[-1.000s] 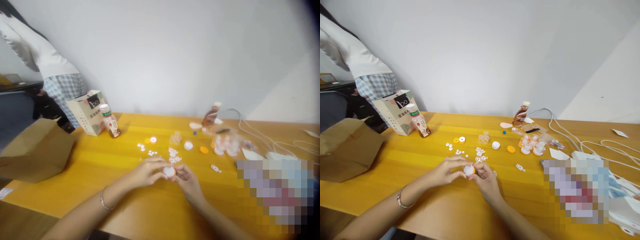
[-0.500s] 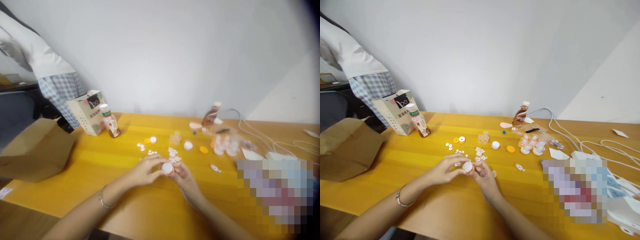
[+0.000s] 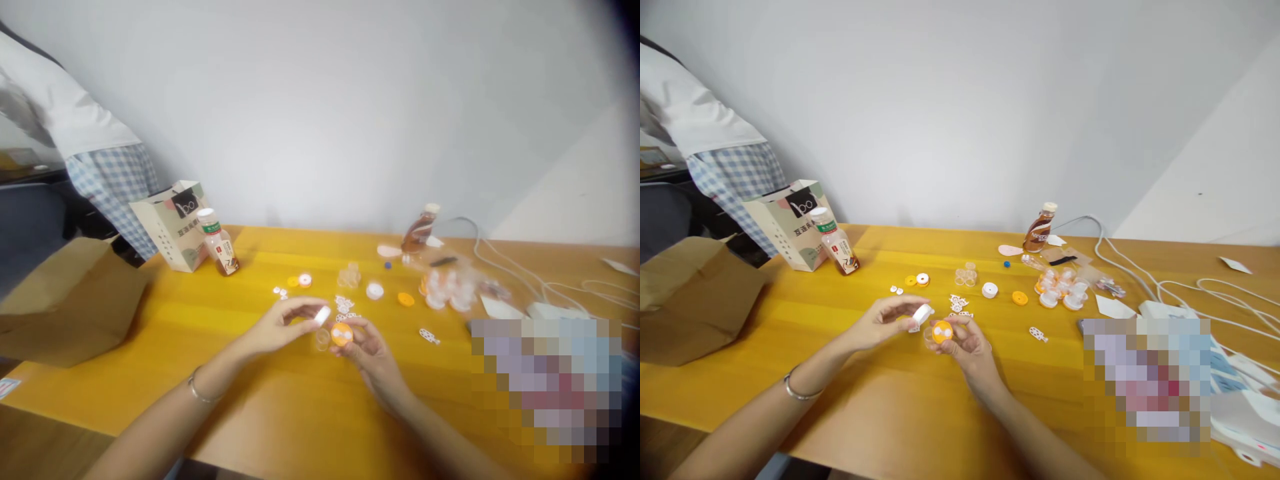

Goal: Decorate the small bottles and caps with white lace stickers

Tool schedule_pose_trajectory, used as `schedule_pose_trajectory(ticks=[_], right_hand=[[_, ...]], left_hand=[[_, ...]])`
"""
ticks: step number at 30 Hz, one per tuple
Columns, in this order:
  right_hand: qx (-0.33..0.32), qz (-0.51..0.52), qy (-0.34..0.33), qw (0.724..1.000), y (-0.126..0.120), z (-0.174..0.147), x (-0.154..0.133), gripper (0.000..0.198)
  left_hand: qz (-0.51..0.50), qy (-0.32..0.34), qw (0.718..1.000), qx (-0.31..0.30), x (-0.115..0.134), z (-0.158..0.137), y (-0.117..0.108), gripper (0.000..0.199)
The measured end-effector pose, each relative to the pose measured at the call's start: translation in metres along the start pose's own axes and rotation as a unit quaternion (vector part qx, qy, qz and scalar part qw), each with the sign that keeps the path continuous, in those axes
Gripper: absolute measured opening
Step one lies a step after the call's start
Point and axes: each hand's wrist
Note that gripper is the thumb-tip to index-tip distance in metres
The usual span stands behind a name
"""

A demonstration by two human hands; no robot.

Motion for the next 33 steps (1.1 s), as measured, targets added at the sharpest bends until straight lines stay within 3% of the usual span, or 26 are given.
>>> schedule_pose_trajectory(ticks=[5,12,24,33], right_hand=[[0.009,0.039,0.010,0.999,0.003,-0.004,-0.005,0.030],[-0.003,0.031,-0.003,1.000,0.004,-0.004,-0.004,0.030],[-0.013,-0.007,-0.037,0.999,0.001,0.000,0.003,0.026],[0.015,-0.014,-0.030,0.999,0.005,-0.002,0.000,0.027]], left_hand=[[-0.141,-0.002,0.989,-0.034,-0.009,0.003,-0.001,0.031],[-0.130,-0.004,0.991,-0.021,-0.015,0.003,0.002,0.029],[0.076,0.012,0.997,-0.018,-0.001,-0.001,0.006,0.030],[0.229,0.080,0.970,-0.034,0.007,-0.004,0.011,0.029]])
Point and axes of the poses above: each hand's wrist, its own z-axis towards the middle knuckle, its own y-axis out of the palm, x = y × z, and after that the axes turned 1 degree about y, right-handed
